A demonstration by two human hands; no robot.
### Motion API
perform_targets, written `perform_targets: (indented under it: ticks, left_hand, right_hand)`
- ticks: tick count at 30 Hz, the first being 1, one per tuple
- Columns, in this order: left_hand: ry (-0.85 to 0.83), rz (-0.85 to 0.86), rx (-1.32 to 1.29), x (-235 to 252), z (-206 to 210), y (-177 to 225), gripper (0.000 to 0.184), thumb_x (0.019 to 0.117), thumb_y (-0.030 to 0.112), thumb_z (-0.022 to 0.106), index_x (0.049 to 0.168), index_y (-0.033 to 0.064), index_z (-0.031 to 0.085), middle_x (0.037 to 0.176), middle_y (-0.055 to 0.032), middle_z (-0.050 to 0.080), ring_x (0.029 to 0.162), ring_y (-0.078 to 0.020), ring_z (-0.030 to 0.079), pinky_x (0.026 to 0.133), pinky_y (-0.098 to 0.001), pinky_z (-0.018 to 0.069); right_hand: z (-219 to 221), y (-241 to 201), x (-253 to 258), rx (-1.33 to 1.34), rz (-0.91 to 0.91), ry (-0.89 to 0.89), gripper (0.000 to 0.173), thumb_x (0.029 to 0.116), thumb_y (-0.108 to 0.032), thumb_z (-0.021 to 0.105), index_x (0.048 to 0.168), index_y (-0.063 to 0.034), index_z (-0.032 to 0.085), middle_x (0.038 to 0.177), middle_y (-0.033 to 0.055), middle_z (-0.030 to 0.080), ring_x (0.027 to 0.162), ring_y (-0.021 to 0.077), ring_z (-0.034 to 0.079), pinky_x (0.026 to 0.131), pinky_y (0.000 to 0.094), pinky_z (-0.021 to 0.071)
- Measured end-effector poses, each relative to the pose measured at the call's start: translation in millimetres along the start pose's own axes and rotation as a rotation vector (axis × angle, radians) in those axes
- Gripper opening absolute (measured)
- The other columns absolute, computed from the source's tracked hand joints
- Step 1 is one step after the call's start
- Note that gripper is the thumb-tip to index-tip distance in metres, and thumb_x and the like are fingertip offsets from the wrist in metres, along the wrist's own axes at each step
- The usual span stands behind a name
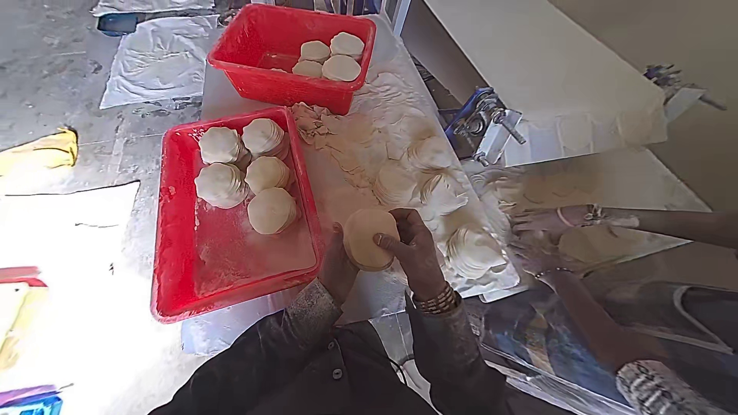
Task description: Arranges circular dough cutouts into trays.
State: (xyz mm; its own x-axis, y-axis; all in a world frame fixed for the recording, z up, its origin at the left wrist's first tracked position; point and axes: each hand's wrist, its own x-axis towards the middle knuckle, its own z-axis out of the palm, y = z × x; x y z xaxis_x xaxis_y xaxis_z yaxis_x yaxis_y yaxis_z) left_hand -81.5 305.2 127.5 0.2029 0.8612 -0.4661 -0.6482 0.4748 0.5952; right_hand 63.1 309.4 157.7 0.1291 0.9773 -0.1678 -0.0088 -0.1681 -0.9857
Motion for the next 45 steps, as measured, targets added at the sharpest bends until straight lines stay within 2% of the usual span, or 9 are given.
perform_targets:
  ticks: [3, 11, 17, 23, 25, 29, 34, 38, 45]
  left_hand:
    - [-0.014, -0.053, 0.339, 4.7, -8.0, 5.0, 0.048, 0.0979, 0.014, 0.063, 0.140, -0.0033, 0.046, 0.117, -0.0172, 0.064, 0.101, -0.0209, 0.067, 0.089, -0.0378, 0.0577]
    - [-0.585, 0.263, 1.389, 23.6, -0.1, 67.6, 0.043, 0.0890, 0.011, 0.075, 0.125, -0.0060, 0.059, 0.115, -0.0283, 0.066, 0.108, -0.0413, 0.064, 0.096, -0.0576, 0.0481]
    - [-0.468, 0.291, 1.157, 25.5, -14.7, 81.5, 0.047, 0.0918, 0.020, 0.073, 0.126, -0.0074, 0.054, 0.113, -0.0281, 0.063, 0.103, -0.0365, 0.063, 0.093, -0.0526, 0.0502]
    - [-0.419, 0.386, 0.731, 24.8, -33.1, 80.2, 0.071, 0.0968, 0.041, 0.060, 0.145, -0.0068, 0.040, 0.138, -0.0192, 0.056, 0.122, -0.0207, 0.059, 0.102, -0.0380, 0.0492]
    - [-0.305, 0.410, 0.794, 24.6, -38.2, 78.8, 0.066, 0.0989, 0.041, 0.057, 0.145, -0.0055, 0.044, 0.143, -0.0209, 0.052, 0.128, -0.0242, 0.055, 0.105, -0.0402, 0.0479]
    - [-0.185, 0.365, 0.850, 31.2, -42.6, 65.0, 0.059, 0.1025, 0.039, 0.052, 0.142, -0.0041, 0.049, 0.142, -0.0215, 0.054, 0.130, -0.0264, 0.055, 0.107, -0.0417, 0.0466]
    - [0.113, 0.262, 0.421, 35.7, -16.6, 38.2, 0.055, 0.1123, 0.038, 0.025, 0.134, -0.0014, 0.056, 0.130, -0.0165, 0.062, 0.118, -0.0180, 0.059, 0.102, -0.0357, 0.0481]
    - [0.028, 0.173, 0.154, 28.5, -12.5, 33.9, 0.071, 0.1100, 0.049, 0.009, 0.138, -0.0019, 0.051, 0.126, -0.0180, 0.063, 0.111, -0.0201, 0.062, 0.094, -0.0386, 0.0529]
    - [0.038, -0.033, 0.396, 15.8, -43.4, 91.3, 0.055, 0.0984, 0.008, 0.062, 0.147, -0.0003, 0.038, 0.127, -0.0219, 0.058, 0.106, -0.0274, 0.064, 0.086, -0.0420, 0.0574]
  right_hand:
    - [-6.7, 6.9, -6.1, -0.187, 0.035, 0.034, 0.056, 0.0735, -0.021, 0.077, 0.122, -0.0009, 0.058, 0.102, 0.0067, 0.069, 0.087, 0.0114, 0.070, 0.072, 0.0262, 0.0597]
    - [-9.0, 29.5, 24.8, -0.441, -0.417, -0.280, 0.093, 0.0921, -0.083, 0.029, 0.116, -0.0049, 0.072, 0.108, 0.0007, 0.075, 0.101, 0.0025, 0.067, 0.091, 0.0291, 0.0553]
    - [13.8, 16.5, 18.2, -0.652, -0.415, -0.160, 0.057, 0.0919, -0.052, 0.055, 0.101, 0.0024, 0.071, 0.081, 0.0128, 0.070, 0.075, 0.0217, 0.068, 0.070, 0.0472, 0.0525]
    - [14.7, 27.5, 35.1, -0.206, -0.347, -0.158, 0.039, 0.1037, -0.044, 0.048, 0.093, -0.0123, 0.068, 0.079, -0.0093, 0.069, 0.074, -0.0027, 0.066, 0.072, 0.0168, 0.0572]
    - [3.4, 58.7, 50.4, -0.608, -0.221, -0.101, 0.029, 0.0963, -0.020, 0.058, 0.106, 0.0030, 0.072, 0.095, 0.0148, 0.073, 0.092, 0.0219, 0.070, 0.088, 0.0390, 0.0561]
    - [17.8, 37.9, 50.9, -1.053, 0.129, -0.233, 0.053, 0.1053, -0.046, 0.052, 0.121, 0.0020, 0.067, 0.113, 0.0273, 0.069, 0.113, 0.0445, 0.065, 0.100, 0.0617, 0.0468]
    - [36.1, -14.7, 41.7, -0.661, -0.123, -0.137, 0.046, 0.1014, -0.048, 0.050, 0.088, -0.0069, 0.066, 0.072, 0.0014, 0.059, 0.071, 0.0143, 0.061, 0.068, 0.0398, 0.0485]
    - [43.0, -23.0, 44.5, -0.753, -0.020, -0.063, 0.053, 0.1044, -0.049, 0.049, 0.098, 0.0002, 0.068, 0.084, 0.0141, 0.065, 0.084, 0.0278, 0.065, 0.079, 0.0517, 0.0488]
    - [83.8, -16.1, 52.2, -0.360, 0.134, -0.209, 0.039, 0.1100, -0.029, 0.041, 0.118, 0.0021, 0.062, 0.102, 0.0125, 0.064, 0.093, 0.0142, 0.063, 0.084, 0.0353, 0.0521]
